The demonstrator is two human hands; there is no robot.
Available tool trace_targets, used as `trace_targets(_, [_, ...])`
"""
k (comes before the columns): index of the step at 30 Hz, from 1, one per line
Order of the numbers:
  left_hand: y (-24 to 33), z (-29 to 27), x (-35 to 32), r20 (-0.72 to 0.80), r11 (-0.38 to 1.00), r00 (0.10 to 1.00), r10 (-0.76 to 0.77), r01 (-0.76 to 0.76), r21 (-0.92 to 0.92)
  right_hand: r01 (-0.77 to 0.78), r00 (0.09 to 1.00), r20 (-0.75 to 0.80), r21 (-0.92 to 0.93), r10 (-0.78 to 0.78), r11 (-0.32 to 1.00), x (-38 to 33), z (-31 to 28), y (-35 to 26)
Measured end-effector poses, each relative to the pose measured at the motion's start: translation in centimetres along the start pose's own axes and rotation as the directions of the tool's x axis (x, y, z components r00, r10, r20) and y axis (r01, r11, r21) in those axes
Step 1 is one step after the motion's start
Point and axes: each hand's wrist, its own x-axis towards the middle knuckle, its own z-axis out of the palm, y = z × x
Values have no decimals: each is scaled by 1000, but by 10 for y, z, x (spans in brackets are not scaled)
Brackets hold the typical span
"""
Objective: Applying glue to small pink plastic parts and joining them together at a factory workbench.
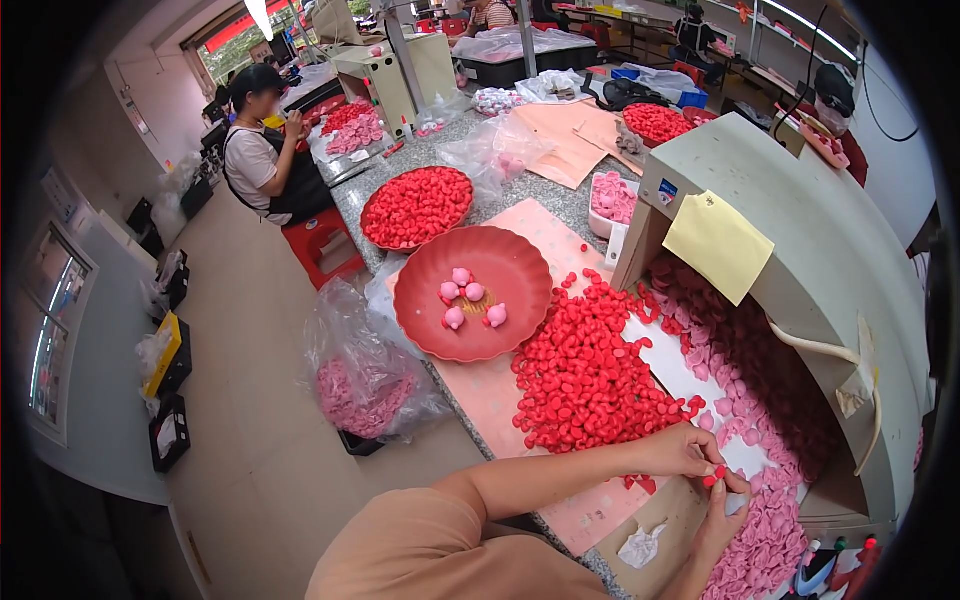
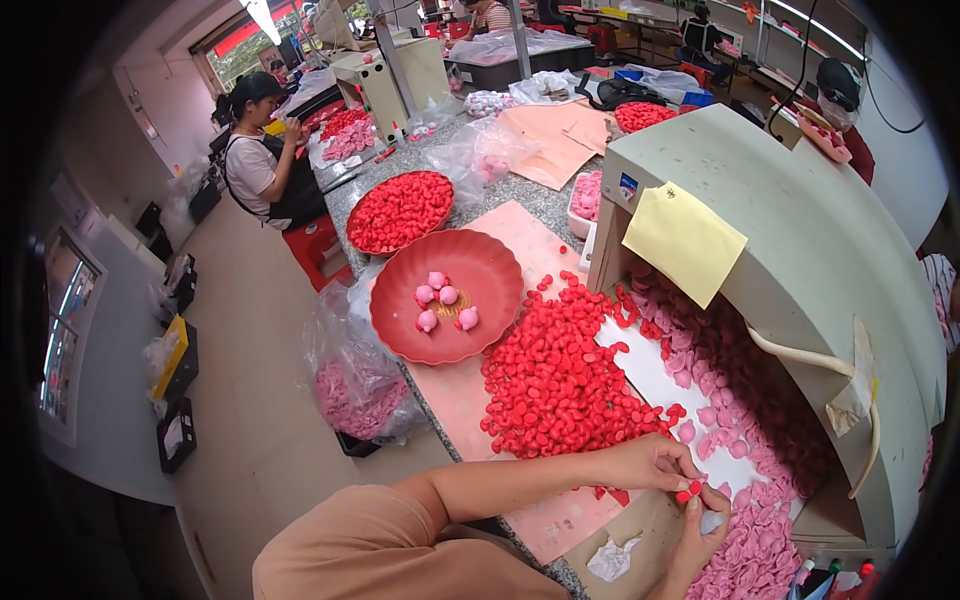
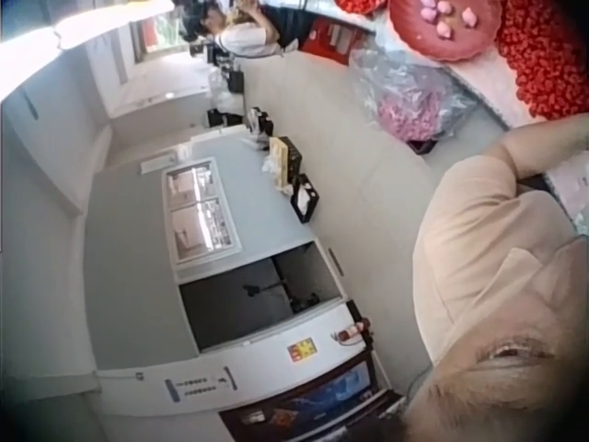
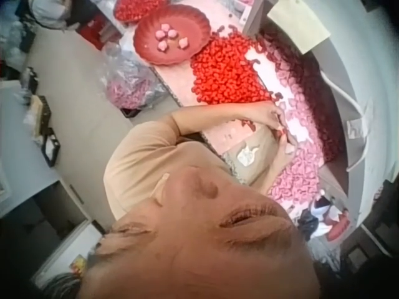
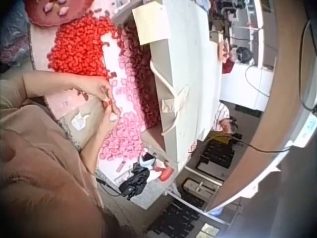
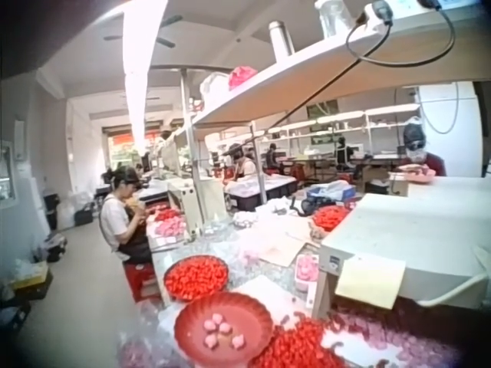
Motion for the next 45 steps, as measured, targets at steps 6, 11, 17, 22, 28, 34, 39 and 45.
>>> trace_targets(6, [3, 3, 0, 12, 999, 999, -34, 35, -41, 2, 1000, -4, 2, -2, 1000, -1, -1, -2])
trace_targets(11, [3, 2, 0, 8, 998, 999, -33, 33, -50, 2, 1000, -4, -15, -2, 1000, 0, 1, -4])
trace_targets(17, [6, 3, -1, -5, 999, 999, -35, 34, -35, -16, 1000, 18, -3, 16, 1000, -1, -4, 2])
trace_targets(22, [6, 3, 0, -4, 998, 999, -48, 48, -45, 40, 999, 12, -36, -39, 999, -1, -1, -1])
trace_targets(28, [4, 1, 0, 38, 998, 998, -55, 55, 17, 16, 1000, 16, -13, -15, 1000, -1, -3, 0])
trace_targets(34, [-5, -2, 2, 29, 999, 999, -41, 41, 2, -10, 1000, 5, -23, 10, 1000, 0, -4, 4])
trace_targets(39, [2, 0, 1, 52, 999, 998, -32, 33, -15, 2, 1000, -3, -6, -2, 1000, -1, -2, 0])
trace_targets(45, [3, 2, 1, -2, 998, 1000, -31, 31, -50, 13, 1000, 2, -12, -13, 1000, 1, -3, 3])
